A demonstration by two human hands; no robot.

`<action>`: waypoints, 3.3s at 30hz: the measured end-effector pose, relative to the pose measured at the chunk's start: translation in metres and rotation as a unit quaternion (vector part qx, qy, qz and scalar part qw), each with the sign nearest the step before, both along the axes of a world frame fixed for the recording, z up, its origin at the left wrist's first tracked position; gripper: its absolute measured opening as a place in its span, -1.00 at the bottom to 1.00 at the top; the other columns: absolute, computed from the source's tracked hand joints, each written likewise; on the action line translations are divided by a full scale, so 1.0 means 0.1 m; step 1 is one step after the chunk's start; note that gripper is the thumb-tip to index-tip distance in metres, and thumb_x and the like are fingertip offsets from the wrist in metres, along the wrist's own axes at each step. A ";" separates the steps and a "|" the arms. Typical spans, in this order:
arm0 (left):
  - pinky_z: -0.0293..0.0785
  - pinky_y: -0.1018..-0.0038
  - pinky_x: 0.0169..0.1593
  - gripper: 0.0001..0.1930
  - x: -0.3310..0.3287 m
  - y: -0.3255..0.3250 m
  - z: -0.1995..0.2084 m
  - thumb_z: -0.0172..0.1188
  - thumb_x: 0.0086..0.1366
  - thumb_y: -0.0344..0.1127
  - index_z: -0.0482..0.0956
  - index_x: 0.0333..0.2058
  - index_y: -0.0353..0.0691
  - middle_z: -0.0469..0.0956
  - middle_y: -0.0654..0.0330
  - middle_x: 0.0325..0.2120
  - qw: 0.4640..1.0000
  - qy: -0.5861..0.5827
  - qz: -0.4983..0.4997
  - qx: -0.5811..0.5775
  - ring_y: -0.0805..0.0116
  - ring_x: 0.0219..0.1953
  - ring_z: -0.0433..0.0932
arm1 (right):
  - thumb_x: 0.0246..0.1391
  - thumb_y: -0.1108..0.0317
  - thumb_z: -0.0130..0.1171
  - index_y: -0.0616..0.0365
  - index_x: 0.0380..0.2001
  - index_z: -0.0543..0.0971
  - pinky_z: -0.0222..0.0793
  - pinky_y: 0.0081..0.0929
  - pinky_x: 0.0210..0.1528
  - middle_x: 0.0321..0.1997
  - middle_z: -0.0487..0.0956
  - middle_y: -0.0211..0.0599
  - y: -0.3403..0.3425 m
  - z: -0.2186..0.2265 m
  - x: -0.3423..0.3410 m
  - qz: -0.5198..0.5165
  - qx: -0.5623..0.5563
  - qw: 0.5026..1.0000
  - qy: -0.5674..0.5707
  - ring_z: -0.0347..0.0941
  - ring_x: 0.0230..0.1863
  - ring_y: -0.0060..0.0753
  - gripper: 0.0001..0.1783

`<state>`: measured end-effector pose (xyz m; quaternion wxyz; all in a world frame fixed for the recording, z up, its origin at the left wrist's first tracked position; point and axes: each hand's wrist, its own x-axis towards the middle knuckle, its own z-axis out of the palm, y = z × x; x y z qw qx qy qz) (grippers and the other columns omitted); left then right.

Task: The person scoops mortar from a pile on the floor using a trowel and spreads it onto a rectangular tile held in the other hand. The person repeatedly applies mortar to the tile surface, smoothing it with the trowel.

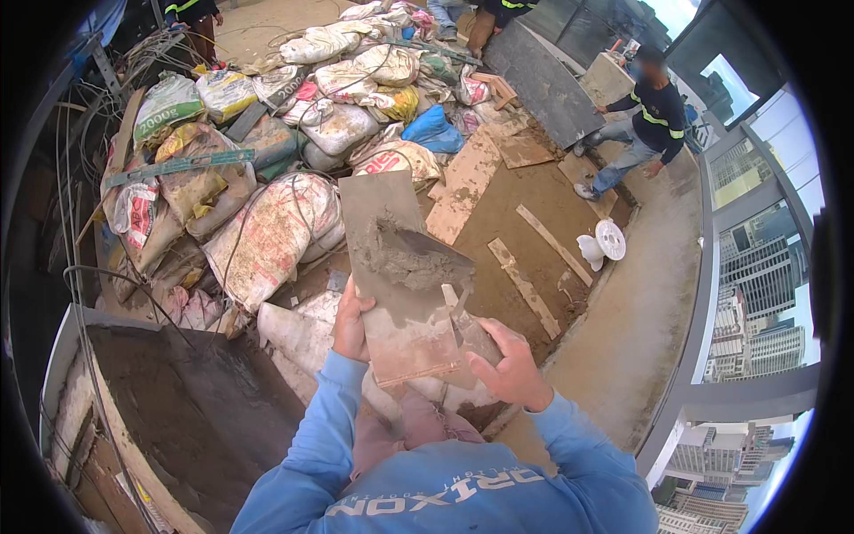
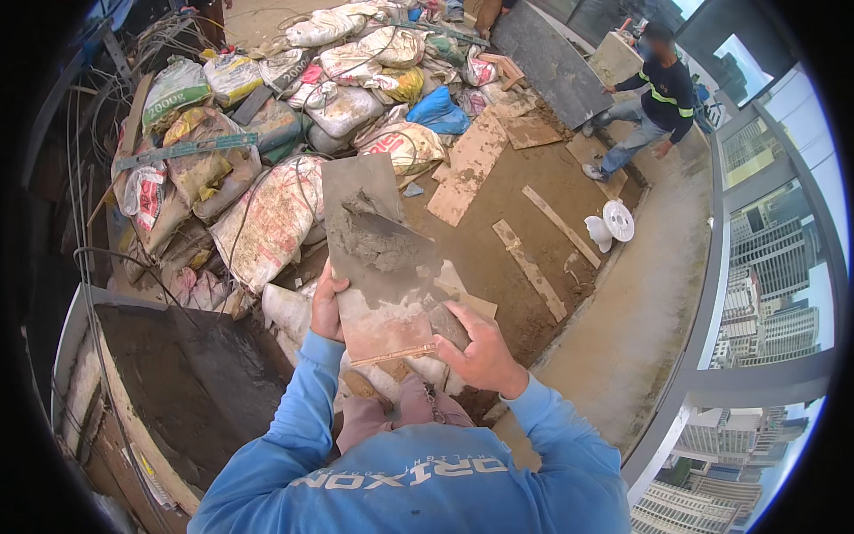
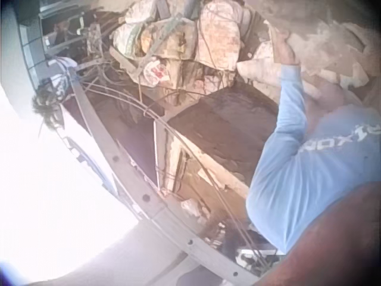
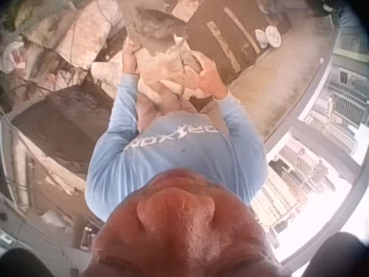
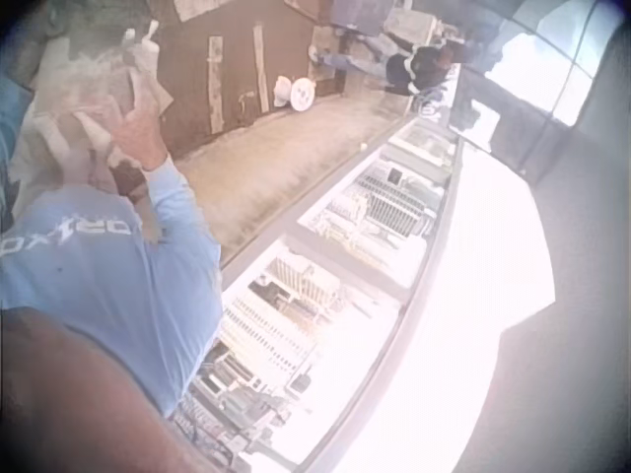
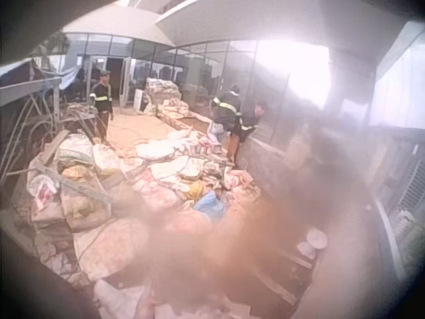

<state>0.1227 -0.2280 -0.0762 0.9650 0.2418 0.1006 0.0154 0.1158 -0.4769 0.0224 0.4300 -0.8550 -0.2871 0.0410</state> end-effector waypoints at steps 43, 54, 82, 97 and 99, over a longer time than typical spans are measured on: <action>0.41 0.21 0.24 -0.21 -0.98 -0.19 1.41 0.06 0.04 -0.34 0.16 0.31 -0.44 0.41 -0.14 0.16 0.992 -0.091 0.080 0.040 0.03 0.14 0.48 | 0.01 0.40 0.25 0.33 -0.25 0.52 0.44 -0.25 -0.36 -0.50 0.54 -0.12 -0.70 -1.38 0.69 -0.101 0.070 0.992 -0.007 0.52 -0.45 -0.18 -0.75; 0.39 0.16 0.26 -0.19 -1.83 0.20 1.24 0.10 0.07 -0.29 0.13 0.32 -0.43 0.35 -0.15 0.20 0.956 -0.060 0.267 0.105 0.00 0.18 0.43 | 0.11 0.35 0.26 0.28 -0.21 0.48 0.27 -0.53 -0.66 -0.66 0.38 -0.42 0.56 -0.24 0.67 0.298 0.261 0.757 0.520 0.27 -0.72 -0.60 -0.73; 0.29 0.11 0.32 -0.27 -2.85 1.09 1.34 0.02 0.16 -0.17 0.20 0.28 -0.42 0.35 -0.13 0.23 0.908 -0.071 0.409 0.055 -0.05 0.24 0.37 | 0.01 0.56 0.13 0.21 -0.05 0.44 0.45 -0.05 -0.16 -0.15 0.52 0.04 3.99 -0.49 -0.72 0.333 0.142 0.931 -0.052 0.51 -0.17 0.22 -0.62; 0.26 0.05 0.32 -0.27 -2.54 1.73 0.92 0.08 0.23 -0.04 0.21 0.32 -0.29 0.34 -0.04 0.27 0.918 -0.059 0.388 0.050 -0.04 0.26 0.35 | 0.11 0.22 0.35 0.28 -0.23 0.51 0.42 -0.32 -0.35 -0.57 0.49 -0.35 3.46 -0.67 0.43 0.324 0.039 0.877 0.353 0.47 -0.50 -0.36 -0.65; 0.27 0.05 0.31 -0.27 -2.62 1.64 0.81 0.08 0.23 -0.04 0.21 0.32 -0.29 0.34 -0.04 0.26 0.909 -0.025 0.413 0.051 -0.04 0.26 0.35 | 0.08 0.22 0.39 0.28 -0.18 0.53 0.42 -0.42 -0.38 -0.51 0.52 -0.39 3.60 -0.67 0.35 0.358 0.085 0.722 0.586 0.47 -0.46 -0.47 -0.61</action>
